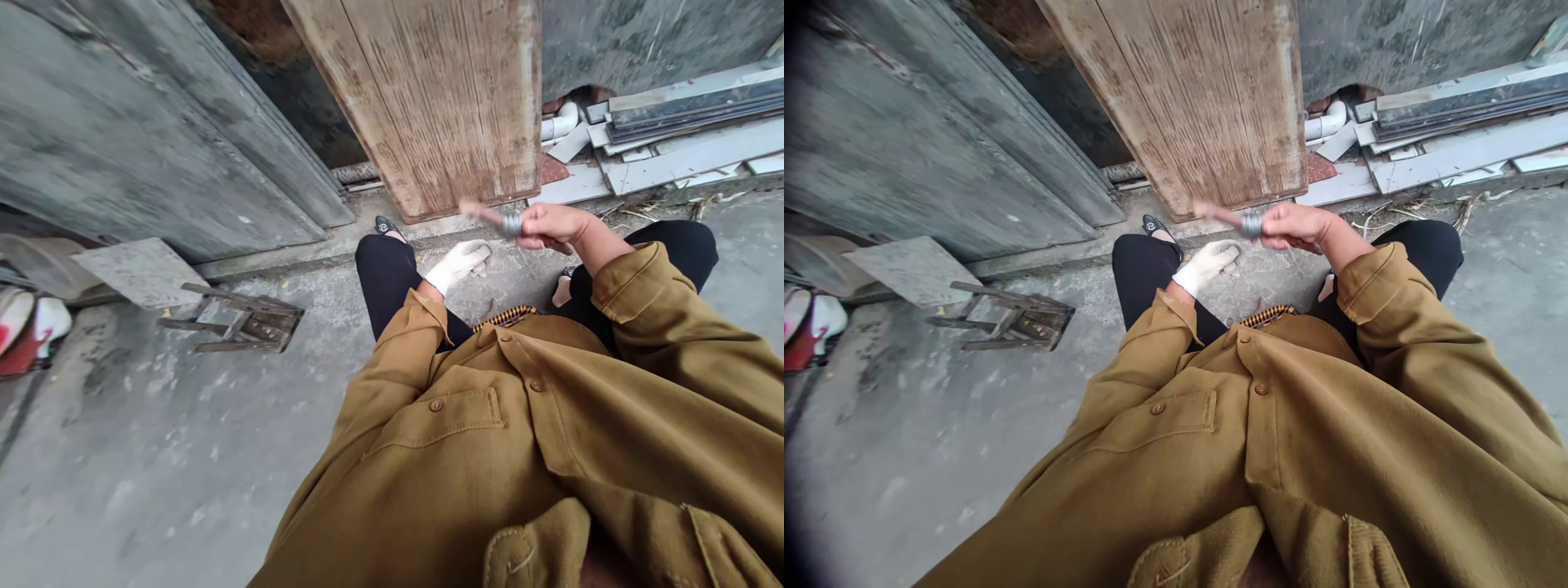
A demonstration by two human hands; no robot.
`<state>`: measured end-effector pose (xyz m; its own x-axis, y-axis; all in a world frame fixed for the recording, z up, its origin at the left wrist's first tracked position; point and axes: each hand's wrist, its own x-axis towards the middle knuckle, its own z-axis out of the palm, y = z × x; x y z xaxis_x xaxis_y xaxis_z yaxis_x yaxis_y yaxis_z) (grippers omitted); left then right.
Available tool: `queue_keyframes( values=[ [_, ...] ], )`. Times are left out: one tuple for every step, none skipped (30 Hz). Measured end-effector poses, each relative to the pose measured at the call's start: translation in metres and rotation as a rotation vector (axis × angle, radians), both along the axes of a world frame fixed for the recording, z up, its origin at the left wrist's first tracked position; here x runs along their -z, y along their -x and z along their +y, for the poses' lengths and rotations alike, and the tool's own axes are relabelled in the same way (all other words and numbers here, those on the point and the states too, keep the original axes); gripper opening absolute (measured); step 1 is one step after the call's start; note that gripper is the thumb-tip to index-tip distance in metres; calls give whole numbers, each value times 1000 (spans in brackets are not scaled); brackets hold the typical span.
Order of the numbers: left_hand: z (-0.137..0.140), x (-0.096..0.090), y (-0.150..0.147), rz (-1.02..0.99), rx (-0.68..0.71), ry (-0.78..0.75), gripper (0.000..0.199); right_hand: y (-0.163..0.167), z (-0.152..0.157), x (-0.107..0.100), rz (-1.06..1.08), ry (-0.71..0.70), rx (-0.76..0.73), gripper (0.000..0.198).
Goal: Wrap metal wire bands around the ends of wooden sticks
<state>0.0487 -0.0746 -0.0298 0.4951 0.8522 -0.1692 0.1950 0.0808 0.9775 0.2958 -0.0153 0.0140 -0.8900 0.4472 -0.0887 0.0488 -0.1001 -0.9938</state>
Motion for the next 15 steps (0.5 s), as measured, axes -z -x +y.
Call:
queue_keyframes(
  values=[
    [-2,1,-1,-31,29,5,38,1,3,0,80,-19,179,56],
    [-4,2,-1,-55,64,7,40,1,7,0,130,-34,347,56],
    [-6,1,-1,-70,94,9,41,2,11,3,135,-47,498,55],
    [-7,-1,-1,-75,115,12,41,3,15,6,88,-64,628,53],
    [-8,-4,-1,-70,127,12,40,5,18,9,-16,-92,727,51],
    [-9,-8,-2,-47,138,3,39,6,21,13,-167,-136,780,48],
    [-9,-12,-2,-11,145,-16,37,7,23,17,-353,-196,779,46],
    [-8,-16,-2,33,149,-45,35,8,24,20,-553,-269,721,43],
    [-7,-20,-2,74,147,-74,33,10,24,22,-739,-345,613,41],
    [-5,-23,-2,104,138,-101,31,10,23,24,-883,-410,469,40],
    [-3,-24,0,122,119,-123,29,11,22,25,-977,-445,302,40],
    [-1,-25,2,128,90,-139,28,10,20,26,-1016,-440,130,40],
    [1,-24,4,129,58,-150,26,10,17,25,-1002,-389,-42,41],
    [3,-22,7,125,25,-157,25,8,13,24,-943,-302,-201,43],
    [5,-20,10,118,-5,-160,24,7,10,22,-853,-195,-337,46]
  ],
)
